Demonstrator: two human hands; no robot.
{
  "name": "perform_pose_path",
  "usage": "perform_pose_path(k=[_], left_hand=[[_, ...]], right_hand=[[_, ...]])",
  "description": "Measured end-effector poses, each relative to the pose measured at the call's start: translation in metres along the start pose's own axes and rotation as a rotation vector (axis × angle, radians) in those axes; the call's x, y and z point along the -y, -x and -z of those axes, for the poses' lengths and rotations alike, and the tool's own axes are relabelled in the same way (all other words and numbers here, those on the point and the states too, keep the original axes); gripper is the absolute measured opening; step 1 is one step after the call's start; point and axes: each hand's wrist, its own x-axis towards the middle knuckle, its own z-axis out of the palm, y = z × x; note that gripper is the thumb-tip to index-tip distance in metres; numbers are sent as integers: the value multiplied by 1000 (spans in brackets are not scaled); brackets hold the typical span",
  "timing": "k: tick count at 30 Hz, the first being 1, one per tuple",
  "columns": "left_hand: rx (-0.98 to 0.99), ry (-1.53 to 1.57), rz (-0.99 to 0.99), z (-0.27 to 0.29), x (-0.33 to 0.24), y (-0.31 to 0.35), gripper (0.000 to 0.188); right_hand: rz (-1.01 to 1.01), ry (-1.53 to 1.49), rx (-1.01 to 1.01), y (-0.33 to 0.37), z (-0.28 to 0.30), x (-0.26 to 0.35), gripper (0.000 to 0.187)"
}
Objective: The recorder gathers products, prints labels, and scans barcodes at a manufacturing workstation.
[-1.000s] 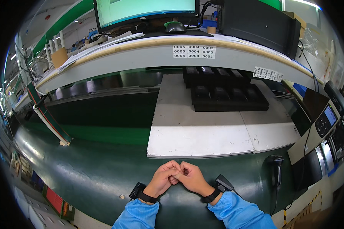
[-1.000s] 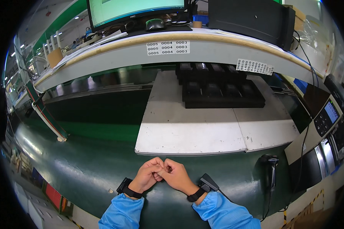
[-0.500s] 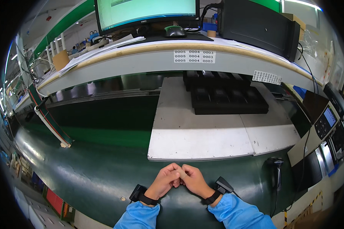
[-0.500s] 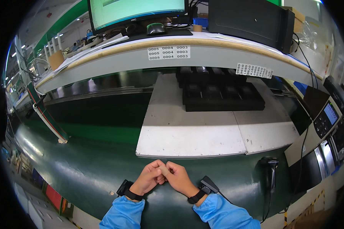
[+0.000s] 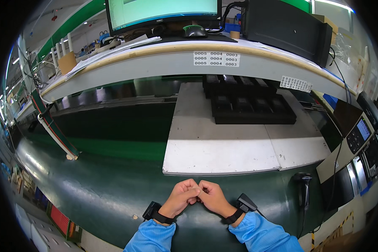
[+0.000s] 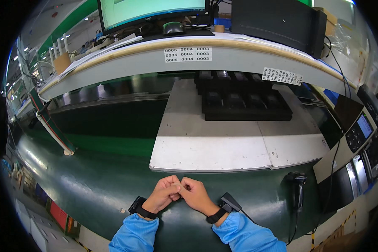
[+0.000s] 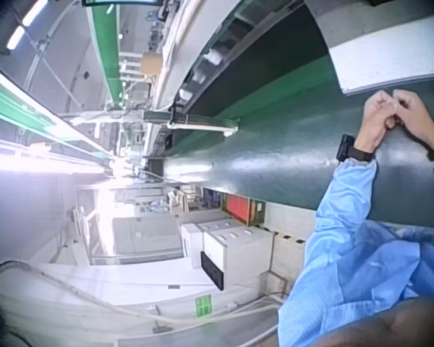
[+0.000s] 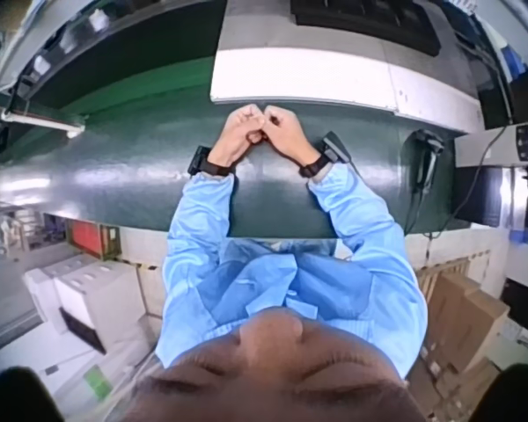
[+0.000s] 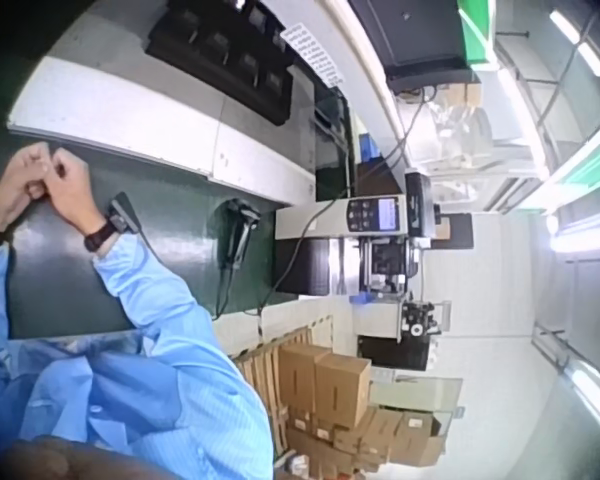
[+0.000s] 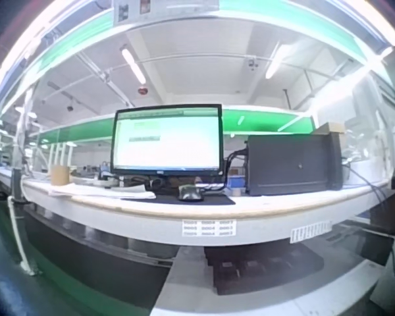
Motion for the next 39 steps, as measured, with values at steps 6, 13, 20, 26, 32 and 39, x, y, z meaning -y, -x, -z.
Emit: perform_pose_path(k=[6,13,20,26,32,39], left_hand=[[25,143,-31,-5,-1,1,14],[72,89,-32,0,1,2,32],[104,39,-48,6,6,2,33],[124,53,-39,5,3,3,29],[142,56,-17,6,5,4,30],[157,55,-18,13,9,1,28]], right_hand=[[-41,-169,23,4,-1,19,27],[-74,-217,45,5,1,30,25],[-17,-222,103,6,4,24,27],[-20,-218,103,5,3,24,28],[-7,-243,93,6,3,21,29],[-23,-167,36,3,1,12,32]])
